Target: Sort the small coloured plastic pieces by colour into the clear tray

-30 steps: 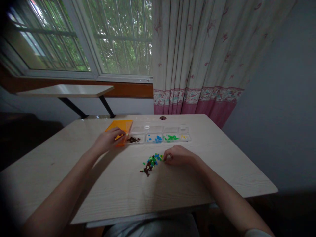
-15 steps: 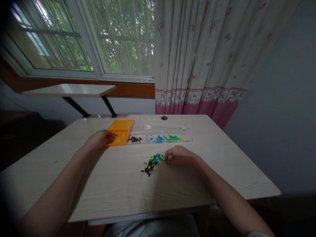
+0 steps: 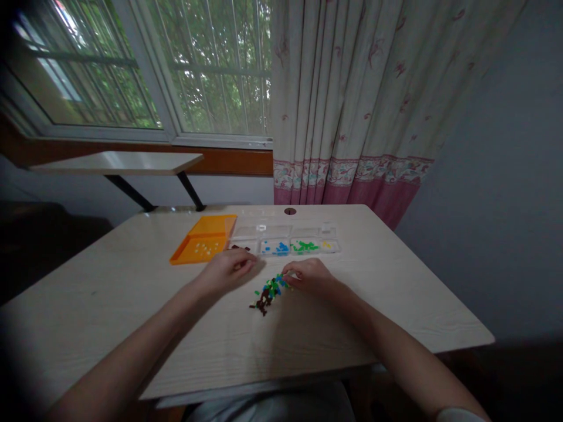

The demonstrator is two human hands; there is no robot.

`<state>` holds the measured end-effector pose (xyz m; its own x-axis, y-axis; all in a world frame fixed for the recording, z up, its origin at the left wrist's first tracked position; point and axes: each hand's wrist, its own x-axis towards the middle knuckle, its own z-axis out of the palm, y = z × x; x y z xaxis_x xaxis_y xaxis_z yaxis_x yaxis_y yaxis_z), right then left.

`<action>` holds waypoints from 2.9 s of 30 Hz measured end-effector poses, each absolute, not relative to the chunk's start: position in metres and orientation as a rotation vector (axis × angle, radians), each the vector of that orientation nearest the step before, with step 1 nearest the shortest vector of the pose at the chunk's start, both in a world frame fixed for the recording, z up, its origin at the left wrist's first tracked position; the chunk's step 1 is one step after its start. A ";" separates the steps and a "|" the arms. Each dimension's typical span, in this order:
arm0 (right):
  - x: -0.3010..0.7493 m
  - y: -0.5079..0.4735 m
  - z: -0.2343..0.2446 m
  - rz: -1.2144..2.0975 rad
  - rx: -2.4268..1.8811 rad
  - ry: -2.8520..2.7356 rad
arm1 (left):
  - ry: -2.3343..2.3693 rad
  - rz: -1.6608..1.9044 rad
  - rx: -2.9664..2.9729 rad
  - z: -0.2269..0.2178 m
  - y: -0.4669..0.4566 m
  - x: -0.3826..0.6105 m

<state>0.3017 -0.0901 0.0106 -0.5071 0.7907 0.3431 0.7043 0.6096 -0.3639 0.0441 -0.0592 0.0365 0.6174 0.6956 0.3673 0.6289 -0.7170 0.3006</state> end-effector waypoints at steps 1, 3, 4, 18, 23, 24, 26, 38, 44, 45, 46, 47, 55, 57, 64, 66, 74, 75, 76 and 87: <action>0.300 -0.091 0.008 0.205 -1.143 -2.349 | 1.002 0.700 2.712 0.035 -0.067 0.055; 0.297 -0.092 0.005 0.156 -1.084 -2.327 | 0.909 0.674 2.726 0.034 -0.080 0.070; 0.295 -0.093 0.004 0.140 -1.066 -2.315 | 0.895 0.648 2.734 0.035 -0.084 0.074; 0.288 -0.097 0.004 -0.008 -1.025 -2.322 | 0.954 0.723 2.014 0.018 -0.083 0.086; 0.284 -0.097 0.003 -0.100 -0.980 -2.242 | 0.885 0.773 1.705 0.009 -0.076 0.089; 0.283 -0.097 0.004 -0.124 -0.969 -2.215 | 0.878 0.788 1.670 0.009 -0.076 0.089; 0.282 -0.097 0.005 -0.150 -0.955 -2.182 | 0.867 0.811 1.619 0.011 -0.075 0.089; 0.286 -0.095 0.014 -0.298 -0.917 -1.954 | 0.755 0.501 1.985 0.029 -0.073 0.068; 0.296 -0.091 0.020 -0.392 -0.977 -1.837 | 0.738 0.232 2.364 0.027 -0.060 0.047; 0.297 -0.090 0.019 -0.392 -0.987 -1.838 | 0.732 0.220 2.373 0.026 -0.059 0.047; 0.298 -0.089 0.019 -0.389 -0.994 -1.843 | 0.724 0.208 2.371 0.025 -0.059 0.047; 0.299 -0.089 0.018 -0.386 -0.999 -1.849 | 0.714 0.200 2.365 0.024 -0.058 0.047; 0.320 -0.070 0.016 -0.162 -1.399 -1.845 | 0.678 0.171 2.339 0.022 -0.059 0.050; 0.327 -0.063 0.014 -0.132 -1.521 -1.798 | 0.674 0.182 2.345 0.021 -0.060 0.051; 0.336 -0.052 0.012 -0.079 -1.708 -1.751 | 0.738 0.436 2.357 0.019 -0.062 0.057; 0.328 -0.057 0.012 -0.034 -1.654 -1.812 | 0.780 0.550 2.353 0.022 -0.064 0.061; 0.267 -0.092 0.001 0.038 -1.143 -2.161 | 0.871 0.772 2.329 0.026 -0.067 0.067; 0.264 -0.095 0.001 0.031 -1.097 -2.157 | 0.866 0.770 2.334 0.026 -0.067 0.067; 0.262 -0.097 0.002 0.027 -1.064 -2.153 | 0.863 0.768 2.337 0.025 -0.067 0.068; 0.271 -0.091 0.000 -0.075 -1.063 -2.064 | 0.923 0.763 2.306 0.029 -0.069 0.070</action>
